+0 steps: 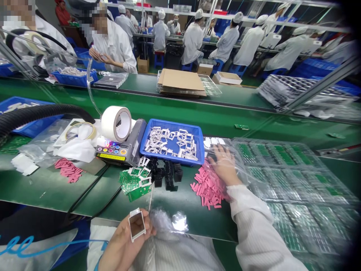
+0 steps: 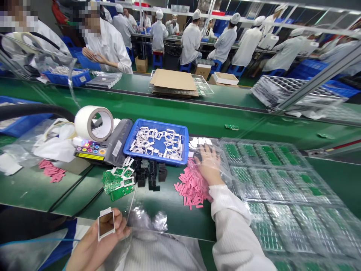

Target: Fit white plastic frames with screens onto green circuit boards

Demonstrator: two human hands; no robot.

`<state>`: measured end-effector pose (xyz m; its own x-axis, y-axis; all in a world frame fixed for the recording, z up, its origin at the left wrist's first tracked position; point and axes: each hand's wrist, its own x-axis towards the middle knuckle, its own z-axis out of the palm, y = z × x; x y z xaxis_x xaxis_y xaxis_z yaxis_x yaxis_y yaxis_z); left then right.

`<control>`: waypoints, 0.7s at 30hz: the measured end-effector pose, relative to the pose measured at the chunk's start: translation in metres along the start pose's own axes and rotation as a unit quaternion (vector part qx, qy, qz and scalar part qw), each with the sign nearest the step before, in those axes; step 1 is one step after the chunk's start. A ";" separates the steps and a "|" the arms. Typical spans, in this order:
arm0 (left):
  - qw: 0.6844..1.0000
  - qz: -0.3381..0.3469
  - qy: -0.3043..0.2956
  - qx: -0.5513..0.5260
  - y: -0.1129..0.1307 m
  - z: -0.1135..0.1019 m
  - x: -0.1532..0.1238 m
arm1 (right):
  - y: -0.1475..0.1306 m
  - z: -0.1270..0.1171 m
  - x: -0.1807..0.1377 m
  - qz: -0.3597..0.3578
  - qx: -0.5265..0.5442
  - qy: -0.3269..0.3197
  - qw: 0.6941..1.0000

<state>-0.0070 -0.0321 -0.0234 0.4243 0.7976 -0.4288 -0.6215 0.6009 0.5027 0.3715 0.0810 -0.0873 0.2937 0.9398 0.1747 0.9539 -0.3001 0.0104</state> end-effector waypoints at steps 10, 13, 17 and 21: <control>1.000 -0.004 -0.004 -0.018 -0.002 -0.001 0.001 | 0.011 -0.009 -0.007 -0.039 -0.022 0.004 0.999; 1.000 -0.001 -0.015 -0.026 -0.002 -0.005 0.001 | 0.013 -0.003 0.008 -0.048 -0.035 0.010 0.998; 0.998 0.021 -0.038 -0.036 -0.005 -0.011 0.001 | 0.016 0.000 0.020 -0.064 -0.046 0.014 0.997; 0.995 0.050 -0.061 -0.056 -0.009 -0.014 0.005 | 0.019 -0.003 0.022 -0.055 -0.045 0.021 0.997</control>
<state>-0.0086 -0.0339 -0.0402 0.4292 0.8579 -0.2825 -0.7316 0.5137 0.4482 0.3958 0.0956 -0.0801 0.1828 0.9609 0.2078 0.9701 -0.2106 0.1203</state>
